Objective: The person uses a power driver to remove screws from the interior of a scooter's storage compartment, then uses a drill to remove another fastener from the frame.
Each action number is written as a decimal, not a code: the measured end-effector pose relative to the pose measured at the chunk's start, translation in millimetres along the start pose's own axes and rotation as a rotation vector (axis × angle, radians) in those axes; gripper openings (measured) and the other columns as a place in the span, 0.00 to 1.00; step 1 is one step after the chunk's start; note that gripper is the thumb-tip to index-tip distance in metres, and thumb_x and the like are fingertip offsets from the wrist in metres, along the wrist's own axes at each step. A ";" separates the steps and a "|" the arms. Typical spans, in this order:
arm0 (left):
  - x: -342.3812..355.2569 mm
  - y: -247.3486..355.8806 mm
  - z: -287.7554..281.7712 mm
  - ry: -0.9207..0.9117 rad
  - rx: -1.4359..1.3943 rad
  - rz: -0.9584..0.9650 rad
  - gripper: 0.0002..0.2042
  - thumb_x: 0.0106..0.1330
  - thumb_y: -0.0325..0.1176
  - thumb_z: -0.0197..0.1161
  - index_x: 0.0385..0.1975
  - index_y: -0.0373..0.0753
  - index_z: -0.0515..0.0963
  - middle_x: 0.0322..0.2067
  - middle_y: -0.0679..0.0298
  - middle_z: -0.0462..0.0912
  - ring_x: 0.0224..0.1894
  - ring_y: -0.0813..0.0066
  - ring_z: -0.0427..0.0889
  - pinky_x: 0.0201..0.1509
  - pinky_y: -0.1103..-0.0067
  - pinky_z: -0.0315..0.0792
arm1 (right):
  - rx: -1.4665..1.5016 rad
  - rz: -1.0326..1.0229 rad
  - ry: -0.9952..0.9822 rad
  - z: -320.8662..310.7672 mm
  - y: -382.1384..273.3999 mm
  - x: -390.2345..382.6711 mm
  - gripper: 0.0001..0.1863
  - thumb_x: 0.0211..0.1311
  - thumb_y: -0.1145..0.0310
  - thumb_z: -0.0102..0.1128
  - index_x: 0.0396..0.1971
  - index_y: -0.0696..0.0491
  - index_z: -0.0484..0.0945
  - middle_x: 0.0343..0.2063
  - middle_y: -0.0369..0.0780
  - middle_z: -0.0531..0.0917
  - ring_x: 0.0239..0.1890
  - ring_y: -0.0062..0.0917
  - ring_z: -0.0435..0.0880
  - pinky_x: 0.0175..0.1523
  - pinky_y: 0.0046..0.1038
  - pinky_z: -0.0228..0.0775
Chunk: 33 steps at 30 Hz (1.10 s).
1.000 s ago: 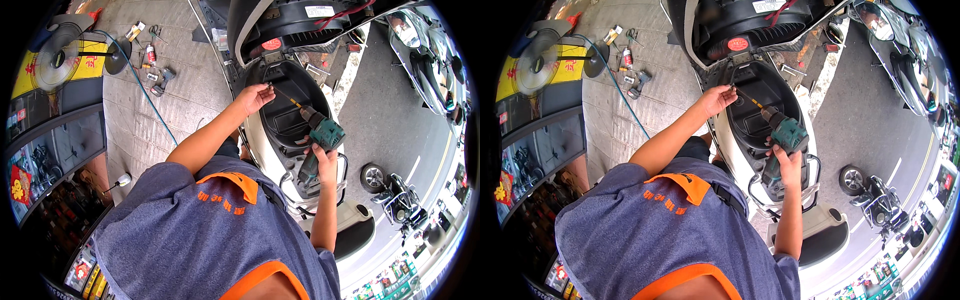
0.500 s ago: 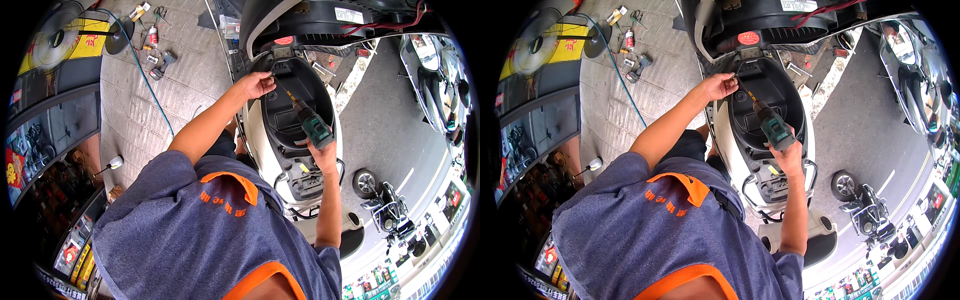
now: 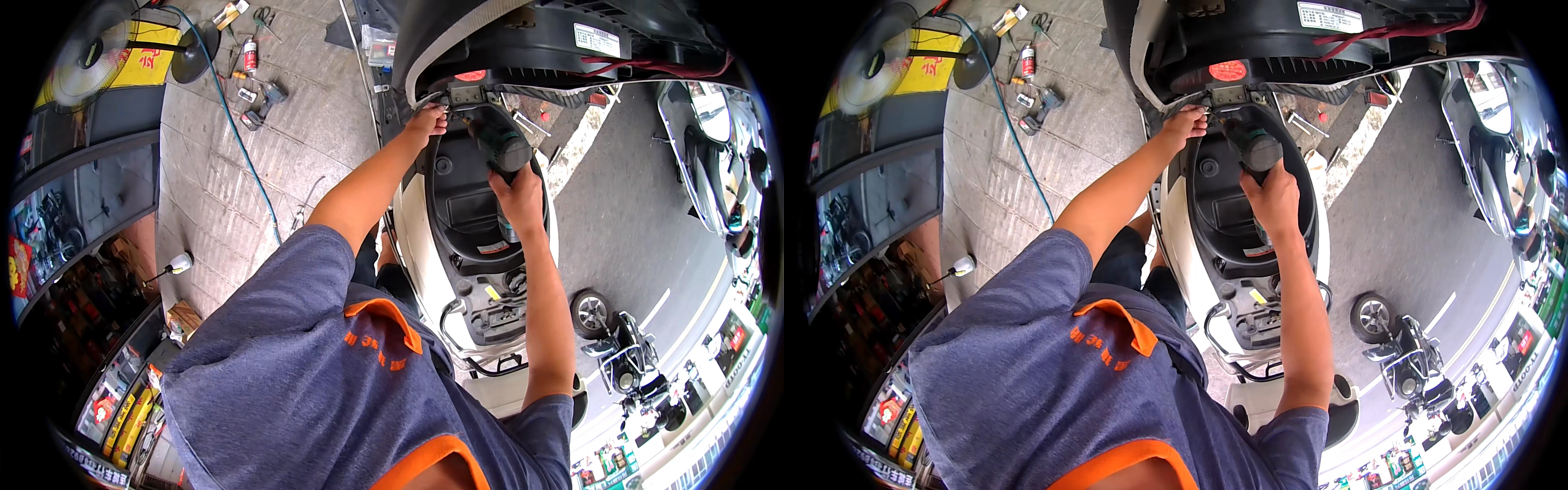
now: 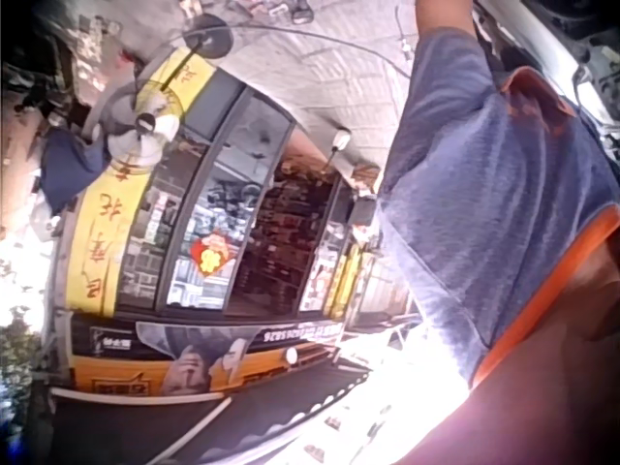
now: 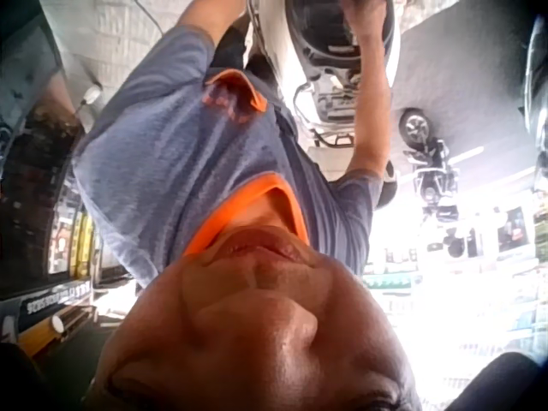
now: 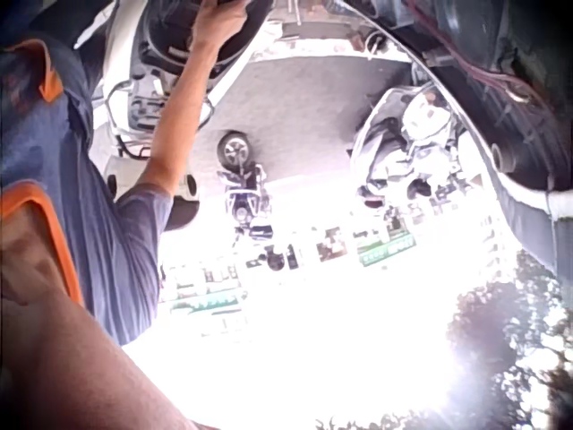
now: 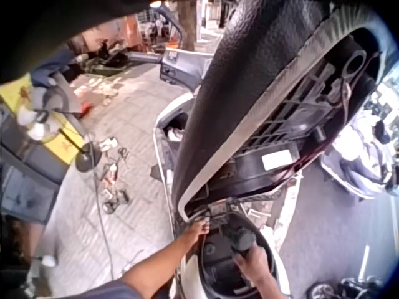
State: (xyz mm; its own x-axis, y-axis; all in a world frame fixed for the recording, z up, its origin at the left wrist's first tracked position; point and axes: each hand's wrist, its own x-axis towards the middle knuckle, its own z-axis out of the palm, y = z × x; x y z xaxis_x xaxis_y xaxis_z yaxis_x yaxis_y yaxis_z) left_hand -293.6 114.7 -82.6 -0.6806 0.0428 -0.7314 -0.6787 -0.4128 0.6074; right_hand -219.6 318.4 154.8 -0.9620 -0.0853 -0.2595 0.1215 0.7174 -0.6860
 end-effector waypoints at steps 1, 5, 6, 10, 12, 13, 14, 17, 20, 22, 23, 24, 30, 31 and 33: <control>4.6 -2.8 -0.8 0.001 0.016 0.014 0.07 0.73 0.39 0.63 0.44 0.46 0.81 0.34 0.70 0.83 0.33 0.79 0.83 0.39 0.74 0.84 | -0.019 -0.002 -0.019 -0.1 -2.0 5.9 0.22 0.57 0.64 0.68 0.50 0.55 0.74 0.30 0.52 0.87 0.37 0.54 0.86 0.42 0.46 0.77; 15.2 -9.3 -2.8 0.014 0.042 0.041 0.06 0.73 0.40 0.62 0.42 0.49 0.82 0.32 0.74 0.83 0.31 0.81 0.81 0.34 0.79 0.80 | -0.074 -0.056 -0.054 -7.5 -9.8 28.5 0.21 0.57 0.64 0.68 0.48 0.56 0.74 0.28 0.50 0.86 0.34 0.48 0.87 0.41 0.43 0.77; 15.4 -10.2 -3.1 0.018 0.043 0.036 0.06 0.73 0.41 0.61 0.41 0.49 0.82 0.32 0.74 0.82 0.31 0.82 0.81 0.33 0.80 0.79 | -0.102 -0.055 -0.064 -9.5 -11.8 34.7 0.18 0.58 0.65 0.67 0.45 0.57 0.76 0.25 0.47 0.86 0.31 0.42 0.87 0.40 0.39 0.77; 15.0 -7.0 1.3 0.092 -0.006 -0.027 0.05 0.71 0.39 0.63 0.39 0.49 0.83 0.29 0.74 0.82 0.28 0.81 0.80 0.32 0.79 0.79 | -0.179 -0.070 -0.140 -18.3 -20.0 62.9 0.20 0.57 0.63 0.68 0.44 0.58 0.74 0.27 0.52 0.86 0.34 0.49 0.86 0.40 0.44 0.78; 14.1 -4.1 4.7 0.141 0.003 -0.040 0.05 0.70 0.38 0.64 0.38 0.49 0.84 0.29 0.74 0.83 0.28 0.81 0.80 0.31 0.79 0.79 | -0.209 -0.065 -0.166 -21.8 -23.0 73.4 0.22 0.57 0.62 0.68 0.46 0.58 0.73 0.29 0.54 0.87 0.34 0.51 0.88 0.41 0.44 0.80; 13.3 -3.1 6.0 0.159 0.001 -0.052 0.04 0.70 0.38 0.64 0.37 0.49 0.84 0.29 0.73 0.83 0.27 0.81 0.80 0.31 0.79 0.79 | -0.167 -0.028 -0.188 -22.9 -24.0 75.8 0.21 0.57 0.62 0.68 0.46 0.58 0.74 0.29 0.53 0.87 0.33 0.49 0.88 0.40 0.43 0.80; 12.9 -2.2 7.0 0.164 0.004 -0.047 0.04 0.69 0.37 0.65 0.37 0.48 0.84 0.28 0.73 0.83 0.27 0.81 0.80 0.30 0.79 0.79 | -0.123 0.020 -0.204 -24.3 -24.5 77.5 0.21 0.57 0.63 0.68 0.45 0.58 0.74 0.28 0.52 0.87 0.32 0.46 0.89 0.40 0.41 0.80; 13.3 -1.4 7.9 0.165 -0.013 -0.034 0.03 0.68 0.36 0.65 0.36 0.48 0.84 0.28 0.73 0.83 0.26 0.81 0.80 0.29 0.79 0.78 | 0.012 0.088 -0.215 -26.7 -24.8 77.3 0.21 0.57 0.63 0.68 0.45 0.58 0.74 0.26 0.49 0.87 0.29 0.40 0.90 0.39 0.37 0.81; 13.8 -6.0 6.0 0.163 -0.017 -0.001 0.03 0.67 0.34 0.66 0.37 0.48 0.84 0.26 0.74 0.81 0.25 0.82 0.78 0.27 0.81 0.76 | 0.030 0.064 -0.237 -27.5 -25.5 79.3 0.23 0.57 0.62 0.68 0.48 0.58 0.73 0.26 0.50 0.87 0.29 0.40 0.90 0.39 0.36 0.81; 14.2 -11.9 2.5 0.208 -0.002 0.011 0.03 0.66 0.34 0.66 0.37 0.48 0.84 0.25 0.75 0.79 0.23 0.83 0.76 0.25 0.81 0.74 | -0.036 0.012 -0.274 -27.3 -28.0 86.6 0.25 0.57 0.60 0.68 0.50 0.59 0.72 0.28 0.51 0.87 0.31 0.43 0.90 0.41 0.39 0.81; 14.6 -15.6 0.4 0.227 0.006 0.012 0.03 0.66 0.34 0.66 0.37 0.49 0.83 0.25 0.75 0.78 0.23 0.83 0.75 0.24 0.81 0.74 | -0.090 -0.020 -0.304 -26.5 -30.0 91.1 0.27 0.57 0.59 0.67 0.51 0.59 0.72 0.30 0.53 0.87 0.33 0.45 0.90 0.43 0.40 0.81; 14.6 -20.2 -1.4 0.261 0.028 0.016 0.07 0.65 0.31 0.66 0.41 0.47 0.85 0.25 0.76 0.76 0.22 0.85 0.72 0.23 0.83 0.69 | -0.138 -0.051 -0.314 -25.2 -32.3 95.8 0.29 0.56 0.57 0.67 0.52 0.60 0.71 0.32 0.54 0.87 0.35 0.48 0.89 0.45 0.42 0.81; 18.8 -39.3 -4.4 0.159 -0.072 0.400 0.16 0.63 0.23 0.69 0.51 0.36 0.84 0.31 0.73 0.81 0.35 0.85 0.78 0.43 0.86 0.71 | -0.332 -0.090 -0.305 -13.9 -48.9 112.7 0.33 0.54 0.53 0.66 0.52 0.62 0.70 0.41 0.59 0.86 0.50 0.56 0.84 0.58 0.48 0.76; 19.1 -39.4 -3.2 0.148 -0.097 0.384 0.15 0.63 0.23 0.69 0.51 0.36 0.84 0.32 0.73 0.82 0.37 0.84 0.79 0.46 0.86 0.72 | -0.346 -0.073 -0.309 -13.6 -50.5 113.4 0.33 0.54 0.52 0.66 0.52 0.61 0.70 0.41 0.59 0.86 0.51 0.55 0.84 0.58 0.47 0.76; 18.9 -36.7 0.9 0.209 0.014 0.428 0.15 0.63 0.24 0.70 0.50 0.36 0.85 0.33 0.71 0.84 0.36 0.84 0.80 0.45 0.84 0.73 | -0.366 -0.067 -0.284 -14.0 -52.6 115.0 0.34 0.54 0.52 0.66 0.53 0.61 0.70 0.42 0.59 0.86 0.51 0.55 0.84 0.59 0.46 0.76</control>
State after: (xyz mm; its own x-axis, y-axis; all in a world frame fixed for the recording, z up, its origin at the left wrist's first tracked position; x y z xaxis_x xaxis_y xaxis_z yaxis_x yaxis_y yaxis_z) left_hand -281.8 131.5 -118.4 -0.8311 -0.3128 -0.4599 -0.3537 -0.3407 0.8711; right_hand -340.0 280.5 170.5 -0.8533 -0.2894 -0.4337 -0.0823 0.8961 -0.4362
